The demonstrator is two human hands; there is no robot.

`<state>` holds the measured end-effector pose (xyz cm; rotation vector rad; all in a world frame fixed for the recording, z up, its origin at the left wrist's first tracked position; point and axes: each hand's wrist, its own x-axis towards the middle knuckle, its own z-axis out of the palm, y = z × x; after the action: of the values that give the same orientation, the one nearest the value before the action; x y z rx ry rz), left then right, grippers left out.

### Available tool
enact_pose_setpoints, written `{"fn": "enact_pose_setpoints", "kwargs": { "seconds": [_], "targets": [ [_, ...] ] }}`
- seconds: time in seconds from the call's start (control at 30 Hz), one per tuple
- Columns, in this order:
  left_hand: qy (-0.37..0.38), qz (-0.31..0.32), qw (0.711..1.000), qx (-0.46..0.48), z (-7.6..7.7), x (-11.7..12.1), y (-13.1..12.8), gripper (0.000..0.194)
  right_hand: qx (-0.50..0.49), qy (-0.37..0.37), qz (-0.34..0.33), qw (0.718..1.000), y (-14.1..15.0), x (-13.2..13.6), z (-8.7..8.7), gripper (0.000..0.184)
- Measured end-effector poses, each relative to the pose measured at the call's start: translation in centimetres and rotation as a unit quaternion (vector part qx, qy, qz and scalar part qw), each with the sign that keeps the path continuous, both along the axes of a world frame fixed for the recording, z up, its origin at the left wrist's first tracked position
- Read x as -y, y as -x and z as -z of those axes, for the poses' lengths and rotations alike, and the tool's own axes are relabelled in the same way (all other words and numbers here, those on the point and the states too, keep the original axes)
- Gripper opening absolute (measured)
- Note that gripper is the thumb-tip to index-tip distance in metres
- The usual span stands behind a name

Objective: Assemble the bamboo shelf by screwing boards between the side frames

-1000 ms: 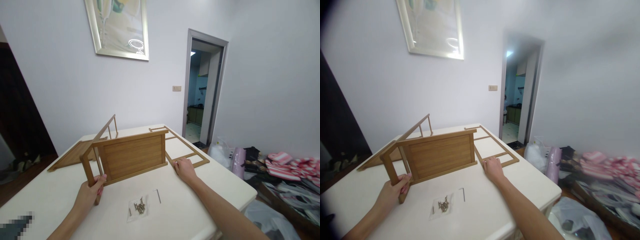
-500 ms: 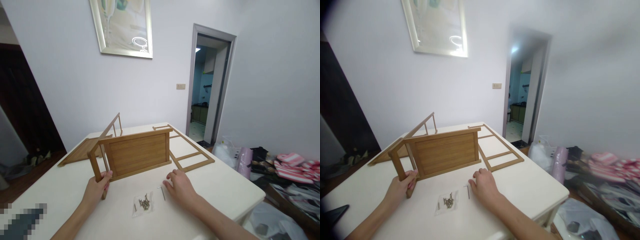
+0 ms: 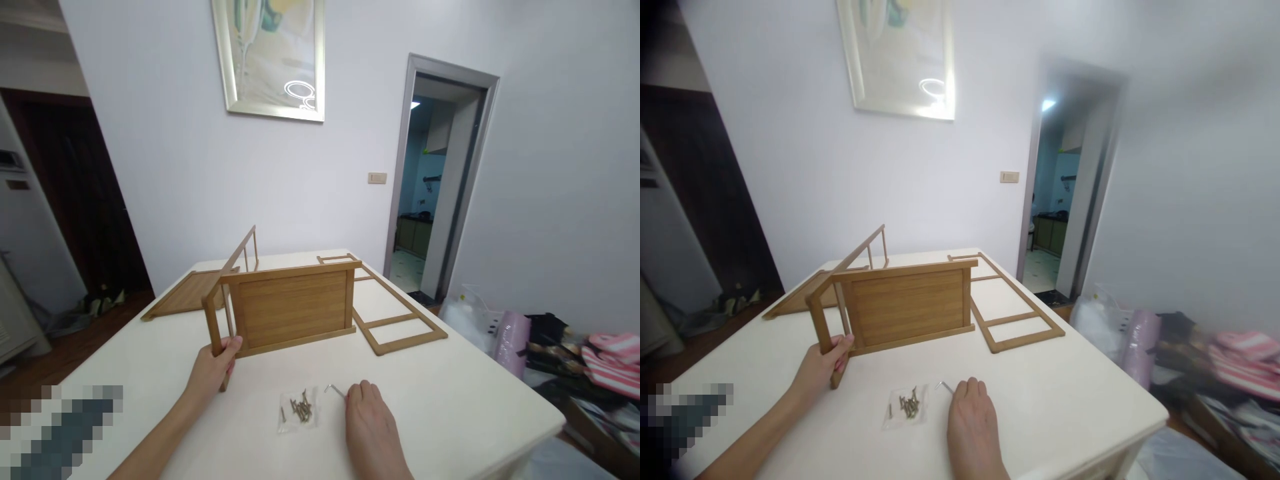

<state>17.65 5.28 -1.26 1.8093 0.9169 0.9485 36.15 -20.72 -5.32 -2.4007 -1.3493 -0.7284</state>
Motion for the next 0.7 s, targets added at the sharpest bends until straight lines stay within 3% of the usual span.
{"fn": "enact_pose_setpoints", "kwargs": {
  "seconds": [0.23, 0.5, 0.7],
  "targets": [
    [0.073, 0.036, 0.994, 0.071, -0.2, 0.6, -0.6, 0.048, 0.008, -0.131, -0.060, 0.990, -0.4, 0.0, 1.7, 0.021],
    [0.075, 0.090, 0.991, 0.064, -1.1, 3.2, -1.5, 0.050, 0.002, -0.177, -0.169, 0.970, 0.7, 0.3, -1.5, 0.019],
    [0.081, 0.091, 0.991, 0.063, -1.5, 3.9, -1.6, 0.052, -0.009, -0.174, -0.221, 0.960, 1.0, 0.5, -1.9, 0.018]
  ]
}}
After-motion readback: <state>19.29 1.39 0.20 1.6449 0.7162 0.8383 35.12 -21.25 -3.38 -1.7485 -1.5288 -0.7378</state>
